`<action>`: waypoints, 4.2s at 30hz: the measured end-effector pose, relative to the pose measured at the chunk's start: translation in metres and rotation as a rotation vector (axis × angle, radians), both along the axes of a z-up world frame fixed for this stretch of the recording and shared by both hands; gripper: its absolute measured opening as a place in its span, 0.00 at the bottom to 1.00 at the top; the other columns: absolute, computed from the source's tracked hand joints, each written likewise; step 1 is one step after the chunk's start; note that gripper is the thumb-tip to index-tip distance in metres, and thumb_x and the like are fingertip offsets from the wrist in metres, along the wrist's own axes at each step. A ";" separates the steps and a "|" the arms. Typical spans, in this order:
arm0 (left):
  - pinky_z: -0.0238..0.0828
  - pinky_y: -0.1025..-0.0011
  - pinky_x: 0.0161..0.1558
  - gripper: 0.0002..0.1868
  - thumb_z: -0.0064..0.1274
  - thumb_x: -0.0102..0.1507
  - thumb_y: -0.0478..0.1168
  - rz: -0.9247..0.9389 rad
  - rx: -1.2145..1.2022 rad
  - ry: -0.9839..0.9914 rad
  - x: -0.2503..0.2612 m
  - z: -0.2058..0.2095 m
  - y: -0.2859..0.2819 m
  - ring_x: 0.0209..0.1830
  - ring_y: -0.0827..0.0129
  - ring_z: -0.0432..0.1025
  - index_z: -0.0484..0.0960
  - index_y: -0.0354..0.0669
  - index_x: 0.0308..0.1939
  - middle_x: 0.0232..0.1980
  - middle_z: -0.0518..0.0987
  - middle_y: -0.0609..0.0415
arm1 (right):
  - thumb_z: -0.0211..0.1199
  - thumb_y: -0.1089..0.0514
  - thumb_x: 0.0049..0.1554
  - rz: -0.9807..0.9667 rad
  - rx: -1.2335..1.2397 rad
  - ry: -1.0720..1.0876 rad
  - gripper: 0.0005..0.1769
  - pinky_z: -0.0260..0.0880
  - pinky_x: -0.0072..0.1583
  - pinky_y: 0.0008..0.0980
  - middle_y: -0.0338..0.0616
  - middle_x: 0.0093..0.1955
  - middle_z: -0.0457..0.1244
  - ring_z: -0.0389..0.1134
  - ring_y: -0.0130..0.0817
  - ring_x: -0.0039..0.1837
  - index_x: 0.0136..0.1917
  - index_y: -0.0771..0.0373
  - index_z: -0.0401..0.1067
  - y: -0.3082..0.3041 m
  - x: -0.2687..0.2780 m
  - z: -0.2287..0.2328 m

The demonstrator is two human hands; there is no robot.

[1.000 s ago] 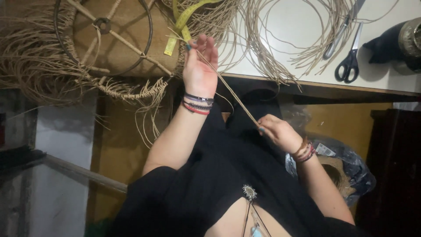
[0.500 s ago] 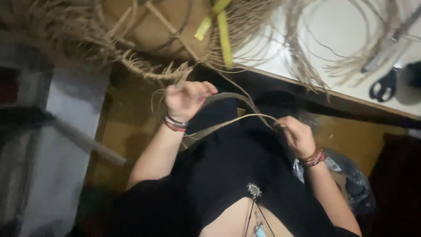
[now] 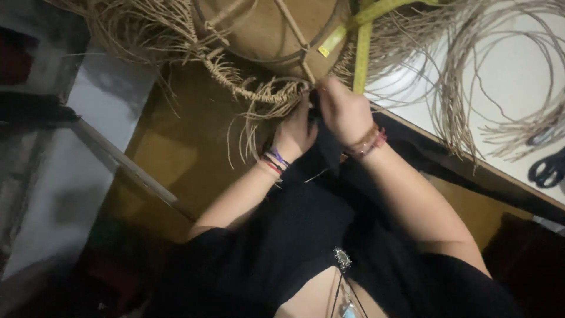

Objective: Weaving and knotting natural fibers around a circular frame to create a decorative item, including measuring and cutting the material.

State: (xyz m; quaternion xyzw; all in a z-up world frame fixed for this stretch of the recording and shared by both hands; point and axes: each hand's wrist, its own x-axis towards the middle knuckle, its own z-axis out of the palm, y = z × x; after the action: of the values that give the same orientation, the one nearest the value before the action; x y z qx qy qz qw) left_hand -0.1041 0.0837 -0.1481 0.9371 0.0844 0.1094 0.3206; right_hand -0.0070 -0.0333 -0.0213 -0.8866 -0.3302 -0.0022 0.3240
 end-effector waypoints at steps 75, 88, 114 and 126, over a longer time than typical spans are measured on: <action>0.39 0.73 0.26 0.26 0.39 0.70 0.50 0.343 -2.404 -0.502 0.061 0.111 0.054 0.19 0.77 0.41 0.50 0.56 0.19 0.20 0.42 0.71 | 0.65 0.66 0.61 -0.307 0.905 1.007 0.04 0.52 0.24 0.17 0.31 0.22 0.54 0.54 0.16 0.22 0.44 0.69 0.73 -0.012 -0.045 -0.100; 0.39 0.77 0.23 0.25 0.30 0.71 0.53 0.180 -2.376 -0.567 0.056 0.116 0.081 0.16 0.80 0.38 0.48 0.61 0.19 0.18 0.42 0.72 | 0.65 0.64 0.52 0.030 -0.473 -0.475 0.16 0.78 0.46 0.42 0.46 0.44 0.72 0.75 0.45 0.47 0.53 0.51 0.81 -0.041 0.010 -0.244; 0.71 0.55 0.52 0.11 0.42 0.68 0.43 -0.639 0.014 0.164 -0.033 0.114 0.074 0.34 0.50 0.80 0.80 0.48 0.41 0.30 0.85 0.49 | 0.60 0.66 0.61 -0.173 0.211 0.475 0.14 0.72 0.56 0.44 0.50 0.49 0.73 0.75 0.49 0.51 0.57 0.59 0.81 -0.212 -0.042 0.064; 0.73 0.64 0.50 0.12 0.45 0.72 0.49 -0.884 -0.397 -0.203 0.047 0.170 -0.104 0.36 0.60 0.77 0.79 0.58 0.36 0.31 0.81 0.62 | 0.59 0.67 0.62 -0.062 -0.192 -0.260 0.21 0.70 0.61 0.43 0.39 0.50 0.69 0.68 0.46 0.57 0.65 0.50 0.78 -0.273 0.048 0.020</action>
State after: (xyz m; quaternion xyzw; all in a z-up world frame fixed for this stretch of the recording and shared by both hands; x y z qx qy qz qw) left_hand -0.0573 -0.0206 0.0218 0.7887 -0.3337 0.0354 0.5151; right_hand 0.0415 -0.3064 -0.0011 -0.9155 -0.3403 -0.0954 0.1923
